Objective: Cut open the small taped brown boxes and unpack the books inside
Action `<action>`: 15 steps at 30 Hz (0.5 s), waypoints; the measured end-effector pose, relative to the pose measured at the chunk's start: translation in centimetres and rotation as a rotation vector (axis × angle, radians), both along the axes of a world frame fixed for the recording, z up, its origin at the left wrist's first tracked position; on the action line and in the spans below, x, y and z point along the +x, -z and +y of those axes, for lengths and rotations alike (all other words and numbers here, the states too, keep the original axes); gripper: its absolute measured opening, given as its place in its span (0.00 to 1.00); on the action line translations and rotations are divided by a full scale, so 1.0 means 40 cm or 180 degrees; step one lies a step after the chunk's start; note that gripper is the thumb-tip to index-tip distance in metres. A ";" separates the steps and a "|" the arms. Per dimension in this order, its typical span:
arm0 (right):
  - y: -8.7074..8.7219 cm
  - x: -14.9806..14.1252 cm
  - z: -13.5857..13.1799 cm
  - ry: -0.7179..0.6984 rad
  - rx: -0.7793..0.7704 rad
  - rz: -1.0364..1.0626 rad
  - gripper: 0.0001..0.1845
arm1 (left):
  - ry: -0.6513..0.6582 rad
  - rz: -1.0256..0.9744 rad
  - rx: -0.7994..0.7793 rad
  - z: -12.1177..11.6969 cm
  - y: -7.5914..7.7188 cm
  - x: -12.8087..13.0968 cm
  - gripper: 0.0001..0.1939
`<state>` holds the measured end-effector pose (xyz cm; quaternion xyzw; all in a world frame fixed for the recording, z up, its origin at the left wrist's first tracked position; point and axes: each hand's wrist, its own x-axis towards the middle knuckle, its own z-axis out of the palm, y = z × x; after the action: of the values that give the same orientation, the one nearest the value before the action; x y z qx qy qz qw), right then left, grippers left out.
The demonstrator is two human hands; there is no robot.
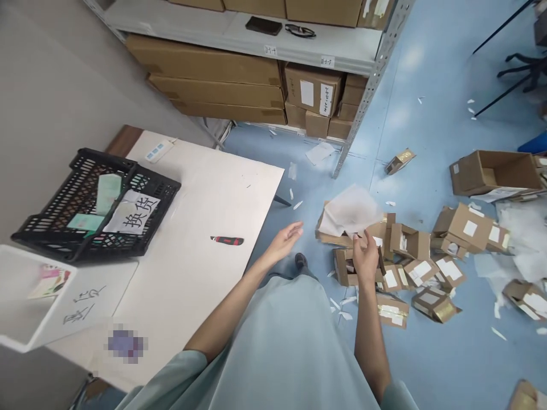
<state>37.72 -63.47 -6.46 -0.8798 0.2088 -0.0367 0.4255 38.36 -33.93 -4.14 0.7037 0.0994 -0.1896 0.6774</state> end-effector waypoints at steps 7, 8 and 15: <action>0.044 0.035 0.116 -0.0821 0.0272 0.0341 0.47 | -0.0456 0.0170 0.0088 0.088 0.006 -0.086 0.27; 0.048 0.047 0.149 -0.1062 0.0322 0.0369 0.45 | -0.0632 0.0201 0.0126 0.107 0.007 -0.110 0.26; 0.090 0.105 0.438 -0.2833 0.0505 0.0689 0.42 | -0.2264 0.0391 0.0221 0.250 0.010 -0.353 0.21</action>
<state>41.93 -45.95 -10.04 -0.8473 -0.1437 0.2577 0.4417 24.26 -23.94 -4.52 0.6350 0.3849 0.0195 0.6695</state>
